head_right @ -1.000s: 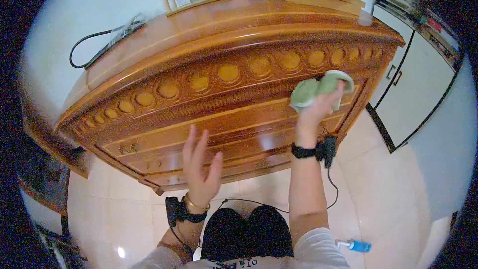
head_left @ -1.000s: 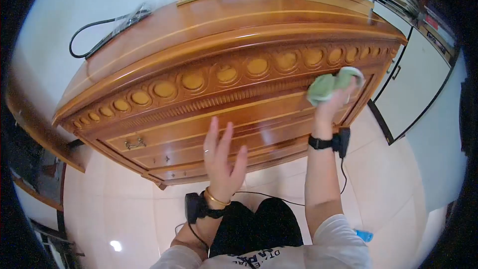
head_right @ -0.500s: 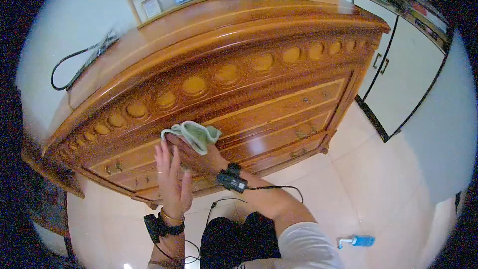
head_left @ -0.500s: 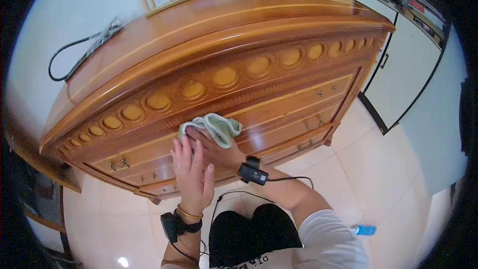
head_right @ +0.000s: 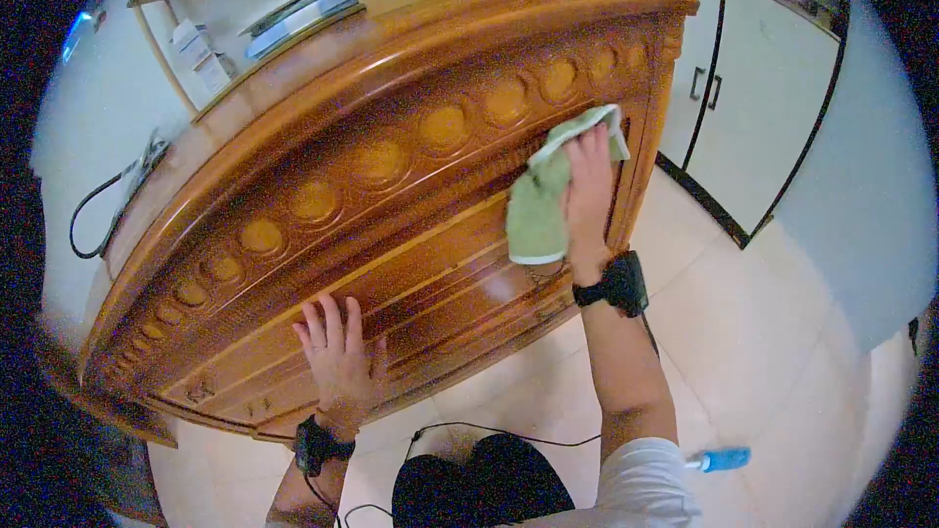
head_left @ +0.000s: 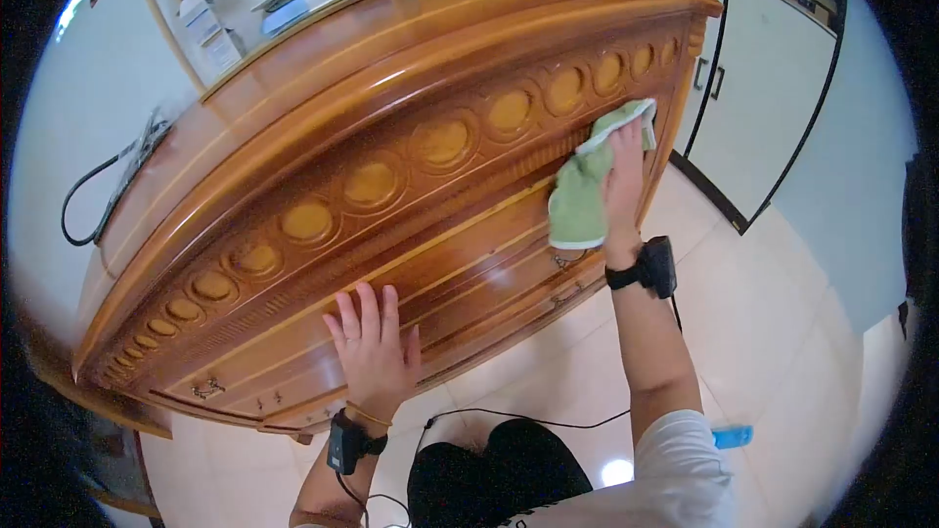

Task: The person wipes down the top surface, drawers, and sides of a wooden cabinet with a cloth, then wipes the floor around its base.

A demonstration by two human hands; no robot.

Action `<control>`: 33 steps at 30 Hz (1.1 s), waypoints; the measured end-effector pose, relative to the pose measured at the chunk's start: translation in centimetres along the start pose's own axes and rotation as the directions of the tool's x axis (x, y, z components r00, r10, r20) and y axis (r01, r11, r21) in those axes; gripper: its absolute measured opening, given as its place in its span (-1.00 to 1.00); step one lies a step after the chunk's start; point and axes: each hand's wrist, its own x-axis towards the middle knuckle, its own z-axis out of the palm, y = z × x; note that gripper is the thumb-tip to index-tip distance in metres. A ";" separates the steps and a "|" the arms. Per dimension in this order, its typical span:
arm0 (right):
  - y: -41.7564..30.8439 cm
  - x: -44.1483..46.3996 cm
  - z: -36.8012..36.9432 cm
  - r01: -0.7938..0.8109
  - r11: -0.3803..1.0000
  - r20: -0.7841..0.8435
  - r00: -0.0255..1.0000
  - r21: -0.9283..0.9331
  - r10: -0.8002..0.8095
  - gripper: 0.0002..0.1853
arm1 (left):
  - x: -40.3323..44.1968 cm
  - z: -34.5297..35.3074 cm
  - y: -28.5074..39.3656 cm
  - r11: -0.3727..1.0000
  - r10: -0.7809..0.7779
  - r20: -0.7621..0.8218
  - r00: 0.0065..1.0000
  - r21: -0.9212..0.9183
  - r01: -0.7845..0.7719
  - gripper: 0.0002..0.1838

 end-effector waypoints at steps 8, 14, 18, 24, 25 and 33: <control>-1.9 -5.3 1.2 -0.358 -0.076 0.271 0.534 0.931 0.801 -0.66 | -0.1 -0.2 0.1 1.000 0.000 0.000 1.000 0.004 0.000 -0.16; -11.6 -10.0 1.2 -0.478 0.073 0.250 0.576 0.875 0.778 -0.57 | 0.0 -0.1 1.0 0.999 -0.035 -0.018 0.999 -0.001 0.035 -0.08; -11.8 -9.7 -1.0 -0.551 0.762 0.034 0.817 0.340 0.576 -0.67 | 0.0 -0.5 1.2 0.999 -0.030 -0.037 0.999 -0.023 0.029 -0.13; -4.5 -1.3 -9.3 -0.512 0.670 -0.197 0.697 0.538 0.690 -0.73 | -0.2 -0.8 1.1 1.000 -0.007 -0.019 1.000 0.002 0.007 -0.11; -3.0 0.5 -9.6 -0.419 0.761 -0.316 0.729 0.495 0.607 -0.75 | -0.2 -0.6 1.0 1.000 -0.006 -0.013 1.000 0.014 0.006 -0.09; 6.4 3.8 0.8 -0.219 0.957 -0.344 0.928 -0.192 0.143 -0.62 | 0.0 -0.8 1.5 0.999 -0.032 -0.007 0.999 0.023 0.033 -0.10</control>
